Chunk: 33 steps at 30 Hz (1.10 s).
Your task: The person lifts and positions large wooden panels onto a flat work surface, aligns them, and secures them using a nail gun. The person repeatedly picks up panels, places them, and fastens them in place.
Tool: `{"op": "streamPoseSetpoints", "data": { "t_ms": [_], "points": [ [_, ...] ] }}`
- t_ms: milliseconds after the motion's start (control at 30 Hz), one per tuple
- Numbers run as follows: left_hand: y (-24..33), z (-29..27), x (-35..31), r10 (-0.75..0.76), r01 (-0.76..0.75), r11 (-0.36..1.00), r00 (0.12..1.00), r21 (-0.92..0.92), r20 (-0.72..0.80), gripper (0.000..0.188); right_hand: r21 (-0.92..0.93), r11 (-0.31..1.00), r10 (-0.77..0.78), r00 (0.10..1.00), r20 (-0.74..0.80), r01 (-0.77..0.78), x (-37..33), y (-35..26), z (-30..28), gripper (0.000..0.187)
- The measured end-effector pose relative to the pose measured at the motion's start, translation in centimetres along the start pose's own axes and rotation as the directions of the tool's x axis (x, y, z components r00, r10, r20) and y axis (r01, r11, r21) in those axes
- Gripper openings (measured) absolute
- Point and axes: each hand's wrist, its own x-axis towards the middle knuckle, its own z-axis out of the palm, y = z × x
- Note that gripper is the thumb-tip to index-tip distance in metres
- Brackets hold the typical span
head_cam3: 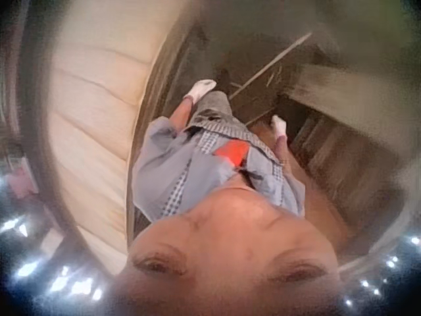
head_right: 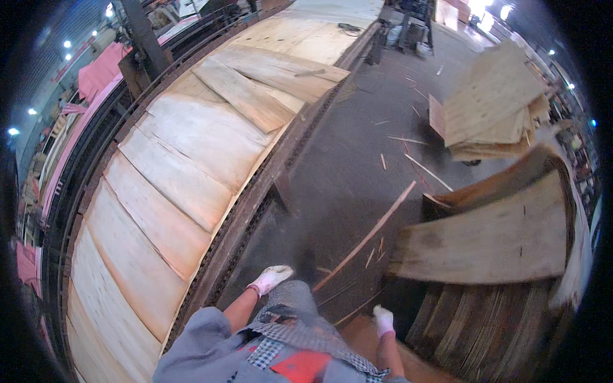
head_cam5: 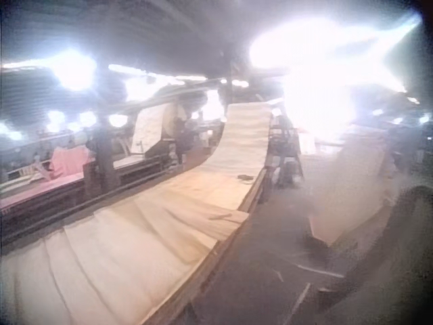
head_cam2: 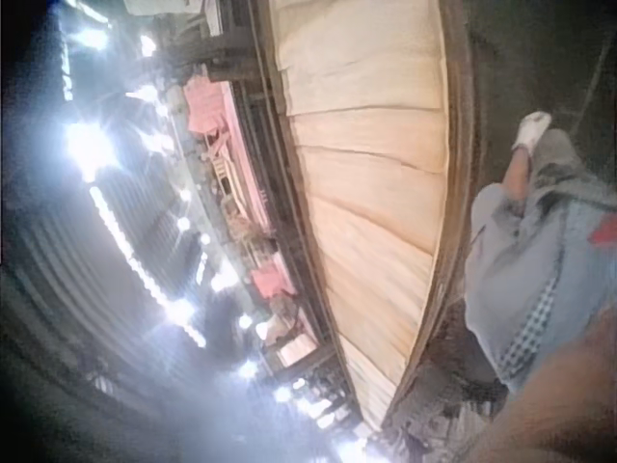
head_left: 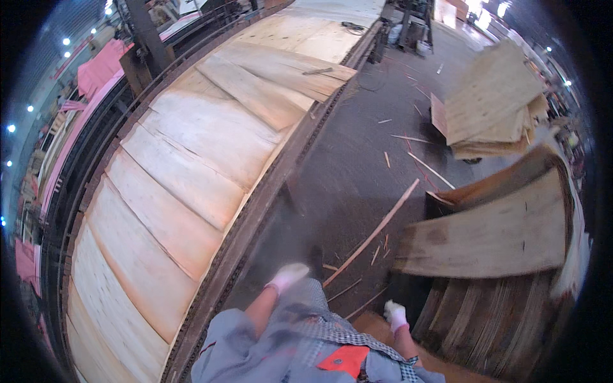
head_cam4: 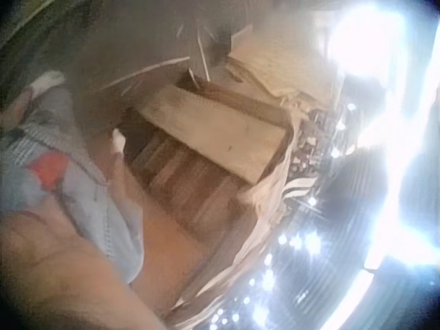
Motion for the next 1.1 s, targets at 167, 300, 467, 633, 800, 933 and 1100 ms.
{"op": "streamPoseSetpoints", "data": {
  "t_ms": [167,300,467,633,800,933,1100],
  "points": [
    [3.4,-4.6,14.0,-0.084,0.019,0.972,0.958,-0.233,-0.274,0.059,0.142,0.964,-0.234,0.97,0.063,0.223,7.3,-24.5,-0.5,0.028],
    [8.9,-10.0,25.6,-0.085,-0.048,0.95,0.911,-0.309,-0.403,0.056,0.18,0.983,-0.003,0.988,0.157,-0.026,16.2,-26.2,-3.3,0.03],
    [17.5,-21.7,33.5,-0.217,-0.018,0.955,0.631,-0.295,-0.744,0.061,0.139,0.973,0.161,0.975,0.153,-0.183,22.8,-34.8,-6.4,0.025],
    [15.8,-30.0,45.7,-0.329,0.322,0.92,0.321,-0.224,-0.888,0.083,0.136,0.976,0.154,0.979,0.13,-0.172,34.3,-47.5,-8.0,0.024],
    [10.2,-30.4,52.1,-0.594,0.621,0.654,0.068,-0.433,-0.801,0.093,0.094,0.994,0.046,0.982,0.184,-0.064,47.7,-64.8,-6.9,0.027],
    [17.7,-33.3,55.9,-0.661,0.506,0.692,0.156,-0.515,-0.734,0.093,-0.132,0.873,-0.401,0.845,0.353,0.469,63.3,-80.5,-6.0,0.028],
    [17.8,-35.2,56.5,-0.846,0.177,0.504,0.295,-0.845,-0.443,0.071,0.022,0.892,-0.408,0.783,0.47,0.451,64.5,-105.7,9.9,0.025]
  ]
}}
